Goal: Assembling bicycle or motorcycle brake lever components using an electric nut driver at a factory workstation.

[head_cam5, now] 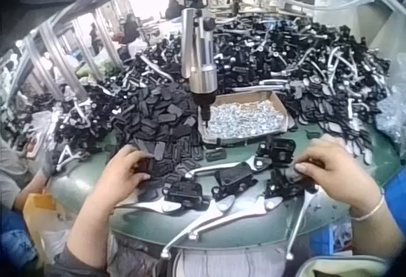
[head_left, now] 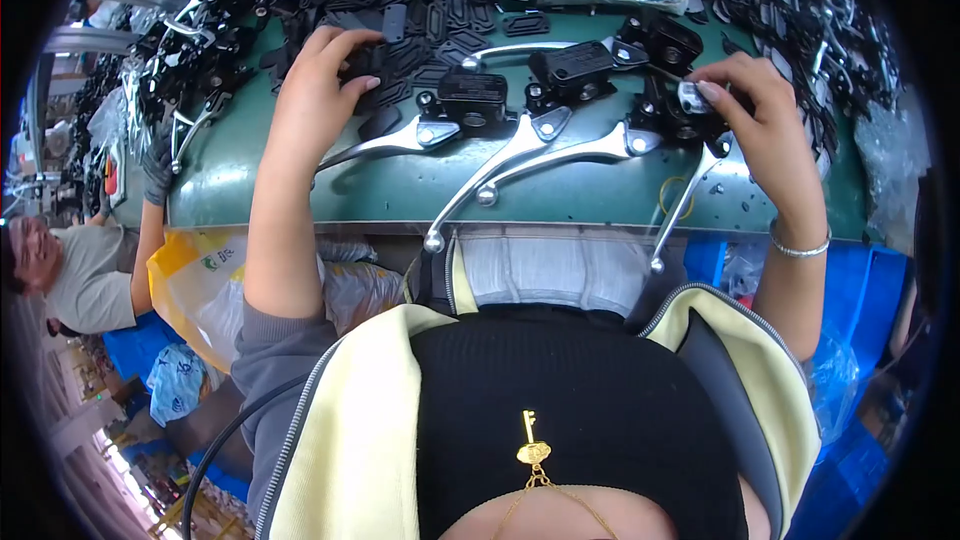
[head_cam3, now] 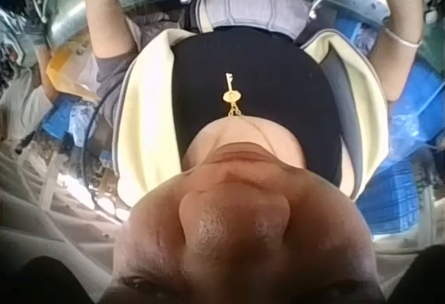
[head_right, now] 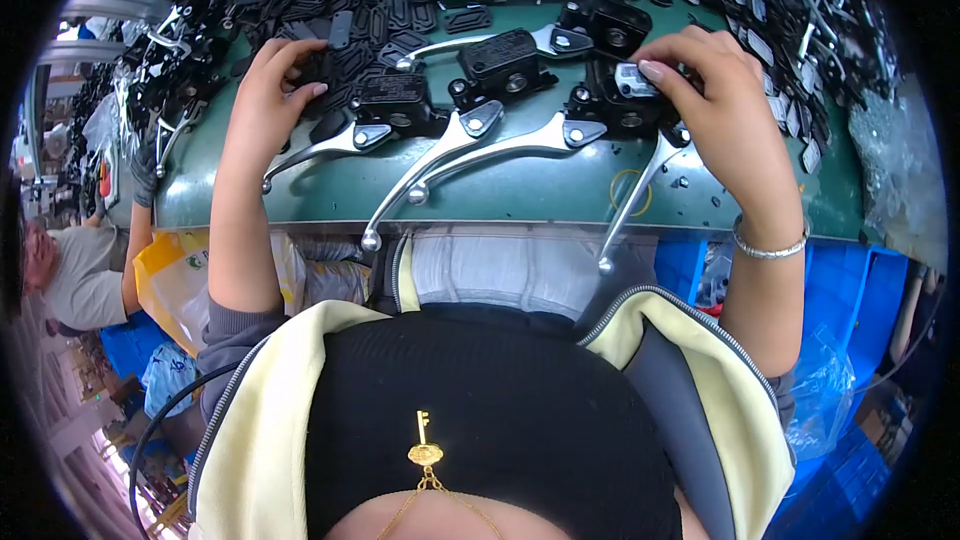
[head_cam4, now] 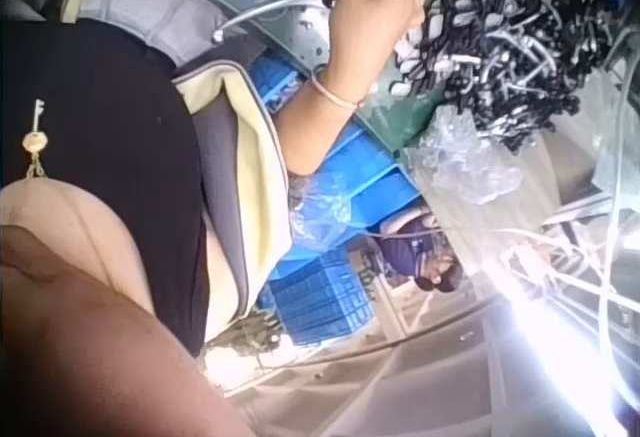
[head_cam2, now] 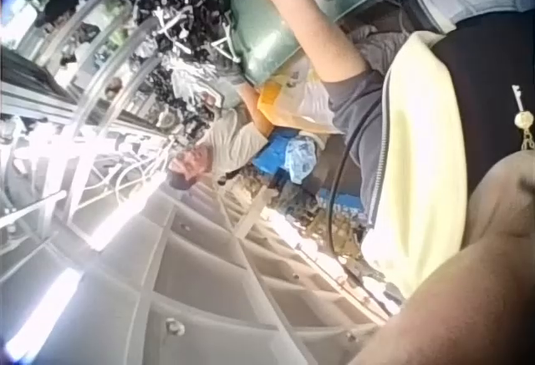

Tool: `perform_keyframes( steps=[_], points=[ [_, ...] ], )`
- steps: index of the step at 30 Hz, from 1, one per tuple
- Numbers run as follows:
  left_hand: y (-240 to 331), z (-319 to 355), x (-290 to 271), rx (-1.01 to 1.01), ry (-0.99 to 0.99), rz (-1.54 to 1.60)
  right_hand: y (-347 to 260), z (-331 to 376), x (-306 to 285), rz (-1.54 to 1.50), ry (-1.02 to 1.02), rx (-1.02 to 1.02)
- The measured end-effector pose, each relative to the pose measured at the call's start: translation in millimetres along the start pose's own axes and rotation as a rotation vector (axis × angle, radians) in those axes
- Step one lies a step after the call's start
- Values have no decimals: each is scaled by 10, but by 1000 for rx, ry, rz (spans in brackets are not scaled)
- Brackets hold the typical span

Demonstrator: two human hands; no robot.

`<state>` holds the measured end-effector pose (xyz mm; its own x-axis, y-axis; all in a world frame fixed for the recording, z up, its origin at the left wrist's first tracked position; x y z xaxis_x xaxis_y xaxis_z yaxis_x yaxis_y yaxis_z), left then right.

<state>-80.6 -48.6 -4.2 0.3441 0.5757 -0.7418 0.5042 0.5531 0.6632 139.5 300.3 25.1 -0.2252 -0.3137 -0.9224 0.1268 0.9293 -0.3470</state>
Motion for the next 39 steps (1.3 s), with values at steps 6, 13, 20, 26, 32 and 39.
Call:
perform_keyframes(
  steps=[6, 13, 20, 26, 32, 39],
  points=[
    [-124, 1, -93, 161, 70, -59, -65, 45, 31, 240, 113, -140],
    [-312, -70, -109, 42, 14, 42, 41, 45, 21, -96, 23, 77],
    [-552, -86, -143, -58, 47, 123, 36, 11, 132, -59, 80, 31],
    [-586, -49, -114, -60, 54, 50, -125, 126, 71, 224, 207, -79],
    [-367, 12, -156, 10, 182, 121, -198, 238, 94, 344, 314, -186],
    [113, 119, -62, 25, 181, 348, -215, 300, 23, 335, 231, -244]
  ],
)
Point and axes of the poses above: each hand's wrist, its own z-axis away from the middle knuckle, its own x-axis out of the palm, y = z × x, the point moved 4 cm from there along -z, towards the middle knuckle, and after that the axes turned 15 degrees about z, right-handed, at the moved point
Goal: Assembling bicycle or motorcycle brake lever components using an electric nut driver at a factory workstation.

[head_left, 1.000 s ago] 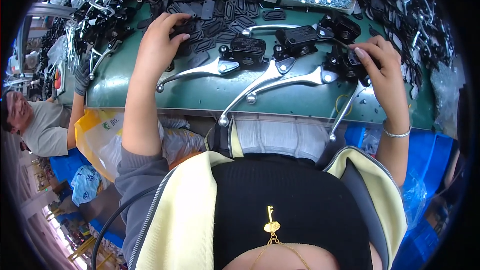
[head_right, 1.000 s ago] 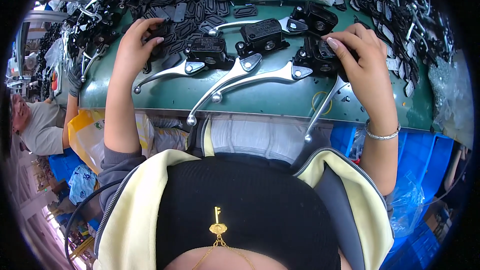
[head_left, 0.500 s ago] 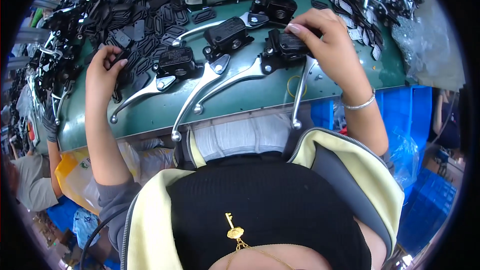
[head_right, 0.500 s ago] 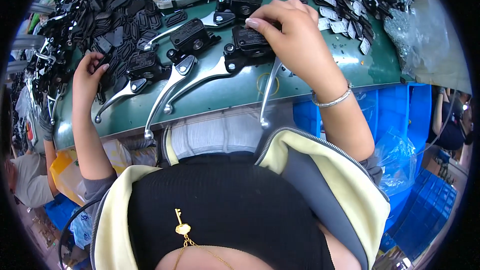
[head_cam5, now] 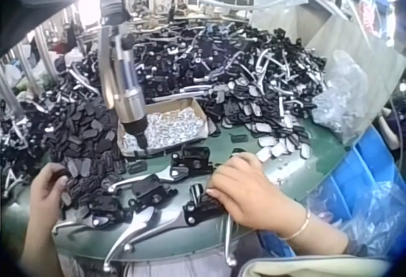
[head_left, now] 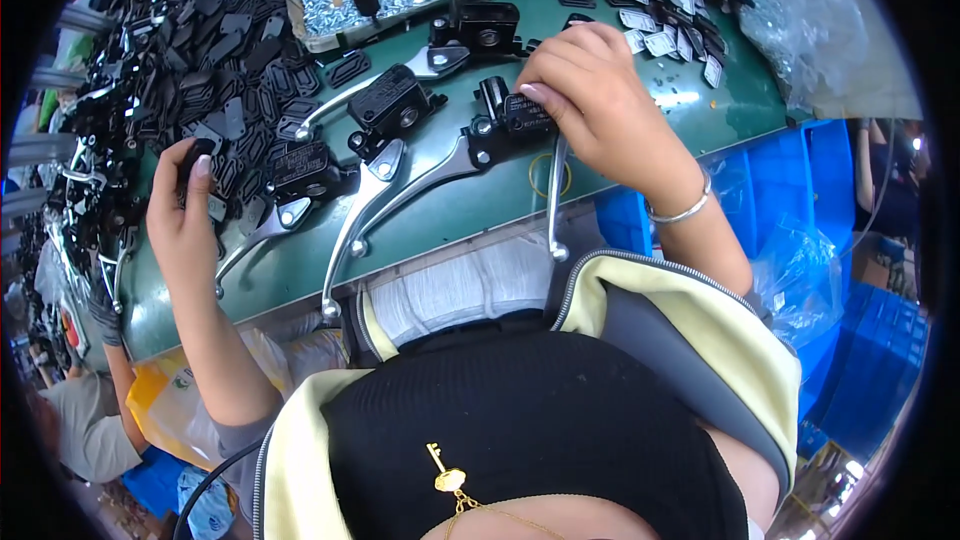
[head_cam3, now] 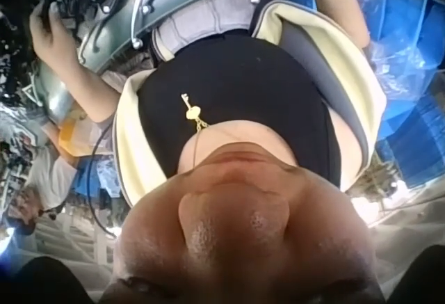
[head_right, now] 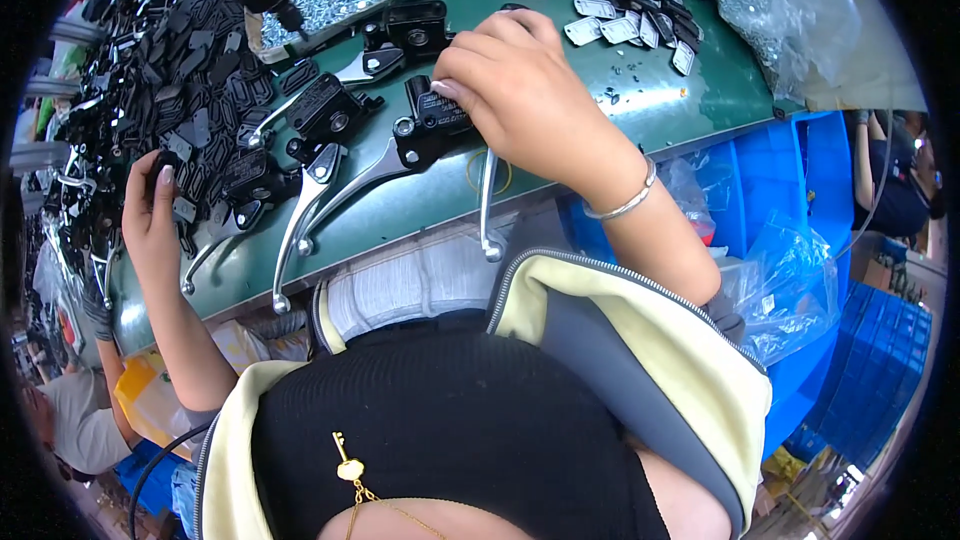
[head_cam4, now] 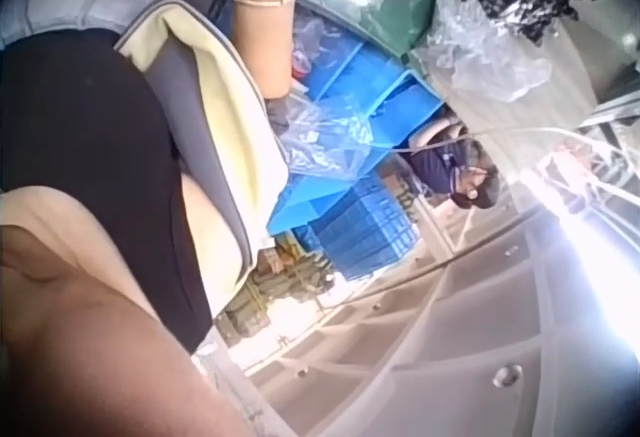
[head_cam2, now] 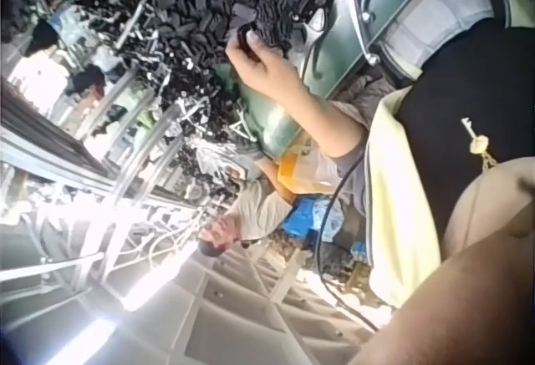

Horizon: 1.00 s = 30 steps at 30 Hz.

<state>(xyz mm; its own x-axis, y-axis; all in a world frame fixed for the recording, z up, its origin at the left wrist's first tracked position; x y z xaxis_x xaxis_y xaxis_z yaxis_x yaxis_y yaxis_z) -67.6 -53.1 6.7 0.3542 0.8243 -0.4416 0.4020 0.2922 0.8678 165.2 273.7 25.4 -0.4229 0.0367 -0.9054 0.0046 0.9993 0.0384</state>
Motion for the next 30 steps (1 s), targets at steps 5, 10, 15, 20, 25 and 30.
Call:
perform_keyframes(
  steps=[5, 10, 15, 20, 25, 30],
  points=[
    [856, 245, 818, 354, -359, -54, 111, 53, 85, -221, -9, 36],
    [1328, 366, 1575, 623, -596, -65, 97, 104, 55, -171, 62, 32],
    [1275, 415, 1790, 715, -641, -140, 29, 201, 25, -55, 178, 147],
    [1323, 421, 1826, 811, -641, -293, 462, 237, -11, -270, 320, 324],
    [1365, 372, 1823, 816, -660, -349, 1545, 770, 154, 157, -12, 447],
    [1366, 201, 1730, 693, -614, -234, 1806, 941, 233, 329, 14, 213]
  ],
)
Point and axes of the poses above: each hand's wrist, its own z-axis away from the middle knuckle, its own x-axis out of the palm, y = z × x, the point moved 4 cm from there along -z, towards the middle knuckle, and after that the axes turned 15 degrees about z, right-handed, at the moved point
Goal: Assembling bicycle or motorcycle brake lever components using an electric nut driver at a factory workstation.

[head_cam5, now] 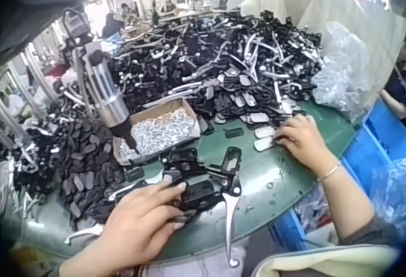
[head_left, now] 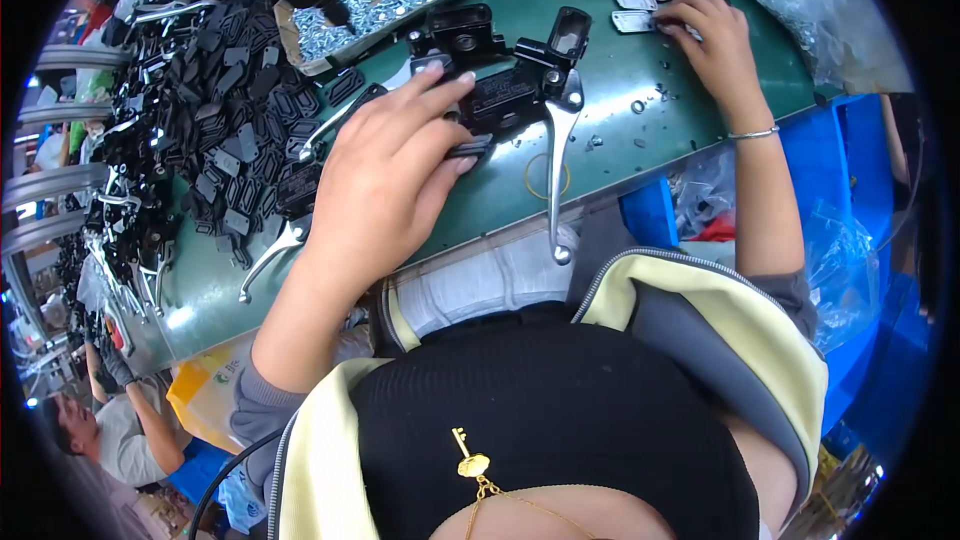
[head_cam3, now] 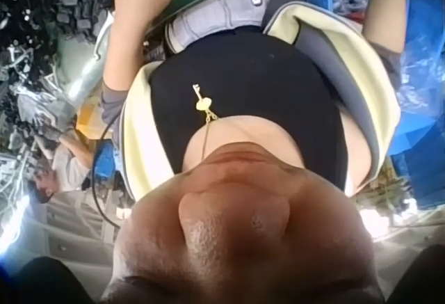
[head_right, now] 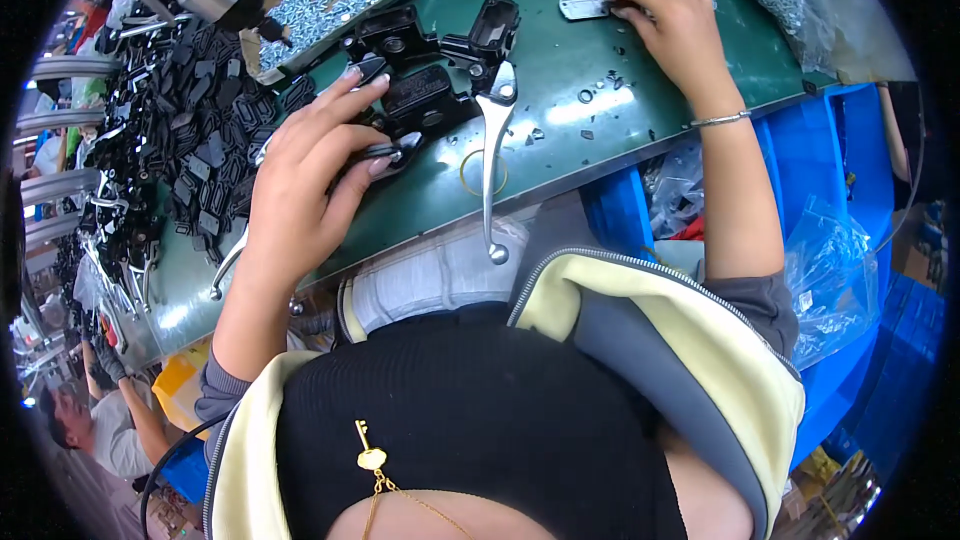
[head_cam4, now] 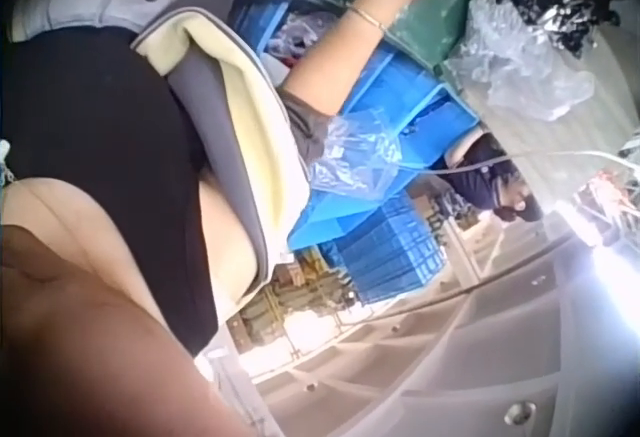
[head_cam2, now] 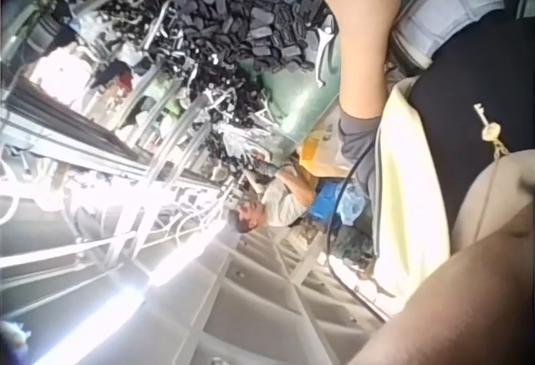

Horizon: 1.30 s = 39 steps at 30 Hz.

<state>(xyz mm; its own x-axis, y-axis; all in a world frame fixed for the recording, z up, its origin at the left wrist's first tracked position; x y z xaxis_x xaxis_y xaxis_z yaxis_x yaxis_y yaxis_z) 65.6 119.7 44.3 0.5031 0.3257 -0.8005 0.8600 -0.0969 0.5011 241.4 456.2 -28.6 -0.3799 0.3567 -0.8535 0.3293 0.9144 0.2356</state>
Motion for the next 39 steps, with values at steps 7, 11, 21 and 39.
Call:
perform_keyframes(
  steps=[7, 11, 21, 39],
  points=[
    [-94, 143, -111, -233, 83, 393, -933, -381, -790, -1234, 34, 417],
    [-95, 97, -25, -151, 178, 508, -1706, -498, -998, -1615, -221, 334],
    [-112, 280, 110, -549, 392, 1470, -1961, -461, -978, -1622, -307, 447],
    [86, 214, 15, -439, 458, 1480, -1996, -619, -1218, -676, 82, -125]
  ],
)
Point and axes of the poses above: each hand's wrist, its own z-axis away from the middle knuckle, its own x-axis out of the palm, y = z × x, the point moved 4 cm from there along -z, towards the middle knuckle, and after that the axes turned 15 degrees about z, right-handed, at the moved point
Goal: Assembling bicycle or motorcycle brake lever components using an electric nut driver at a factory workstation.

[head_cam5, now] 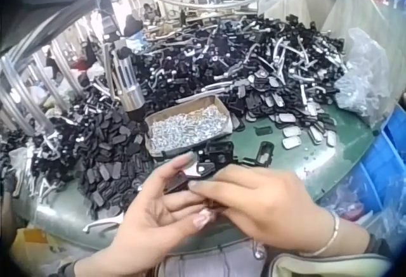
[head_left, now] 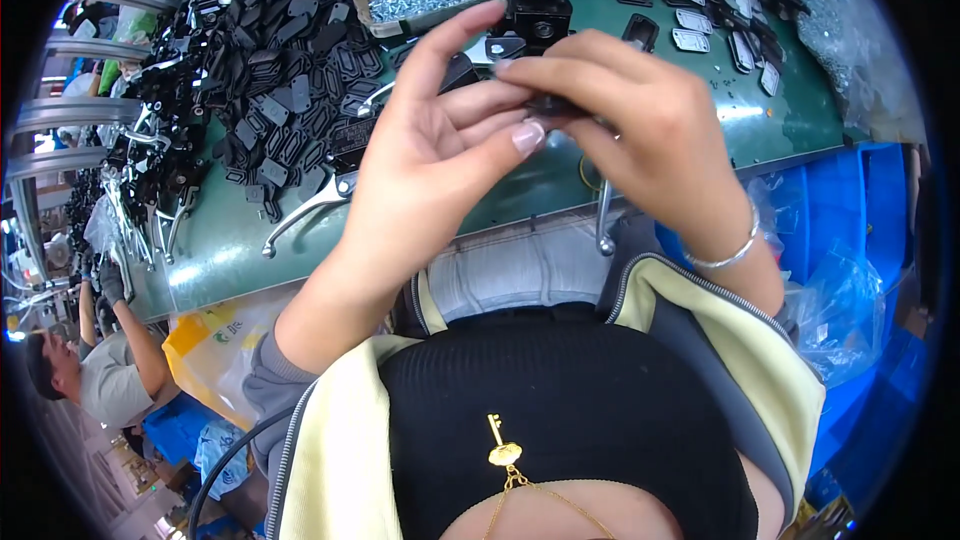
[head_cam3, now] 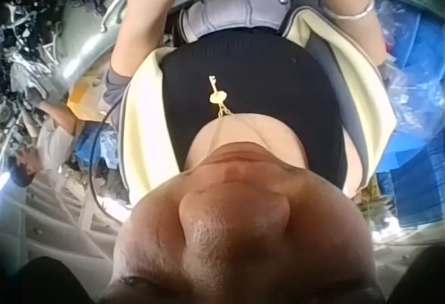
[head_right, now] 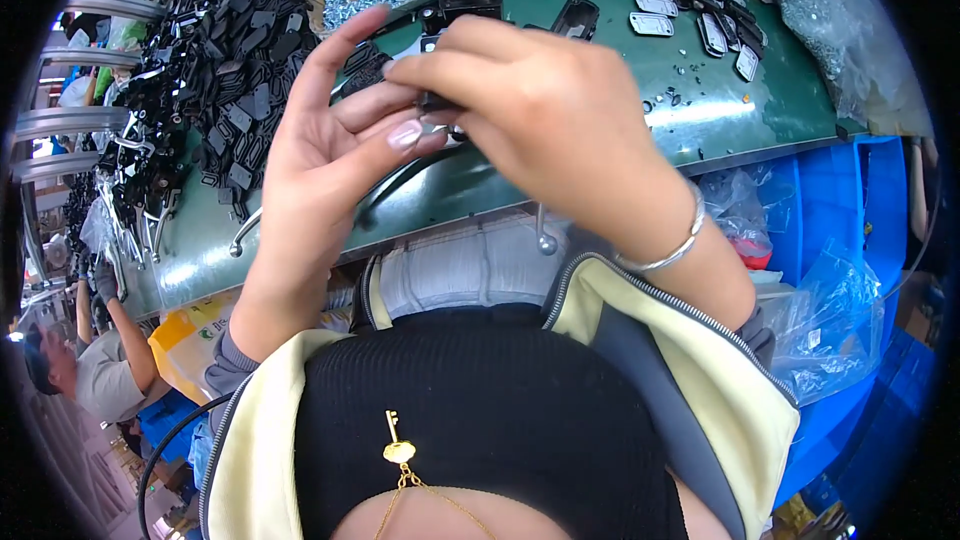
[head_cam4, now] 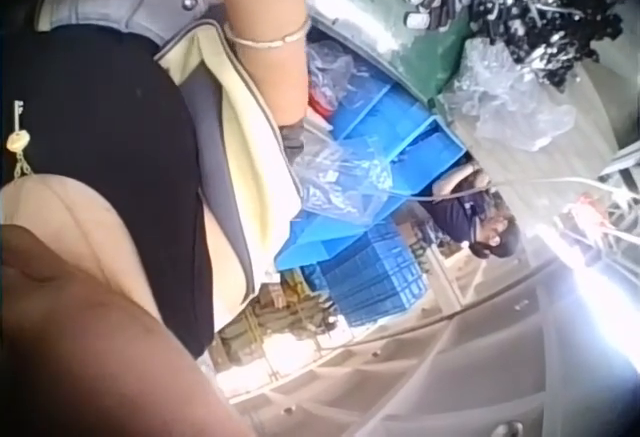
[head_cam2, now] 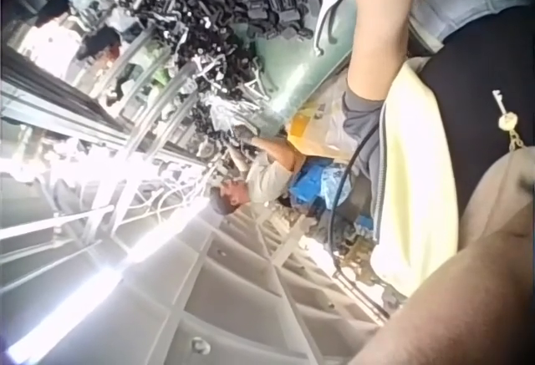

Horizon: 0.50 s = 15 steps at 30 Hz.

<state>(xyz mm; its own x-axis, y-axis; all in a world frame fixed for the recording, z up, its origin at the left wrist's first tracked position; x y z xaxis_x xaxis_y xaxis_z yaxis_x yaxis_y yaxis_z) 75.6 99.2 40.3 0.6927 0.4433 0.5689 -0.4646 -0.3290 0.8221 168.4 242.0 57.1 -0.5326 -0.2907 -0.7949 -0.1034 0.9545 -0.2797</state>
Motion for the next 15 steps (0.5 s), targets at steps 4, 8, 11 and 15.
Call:
perform_keyframes(
  steps=[4, 8, 11, 15],
  points=[
    [167, 157, -65, -25, 104, -10, 435, -3, -45, -139, -28, 82],
    [450, 275, -483, 50, -15, -114, 1122, 283, -119, -337, 78, 570],
    [769, 339, -960, 274, 176, -450, 1207, 232, -39, -516, 118, 622],
    [953, 337, -1529, 255, 440, -1090, 1211, 247, 81, -545, 46, 719]
  ],
)
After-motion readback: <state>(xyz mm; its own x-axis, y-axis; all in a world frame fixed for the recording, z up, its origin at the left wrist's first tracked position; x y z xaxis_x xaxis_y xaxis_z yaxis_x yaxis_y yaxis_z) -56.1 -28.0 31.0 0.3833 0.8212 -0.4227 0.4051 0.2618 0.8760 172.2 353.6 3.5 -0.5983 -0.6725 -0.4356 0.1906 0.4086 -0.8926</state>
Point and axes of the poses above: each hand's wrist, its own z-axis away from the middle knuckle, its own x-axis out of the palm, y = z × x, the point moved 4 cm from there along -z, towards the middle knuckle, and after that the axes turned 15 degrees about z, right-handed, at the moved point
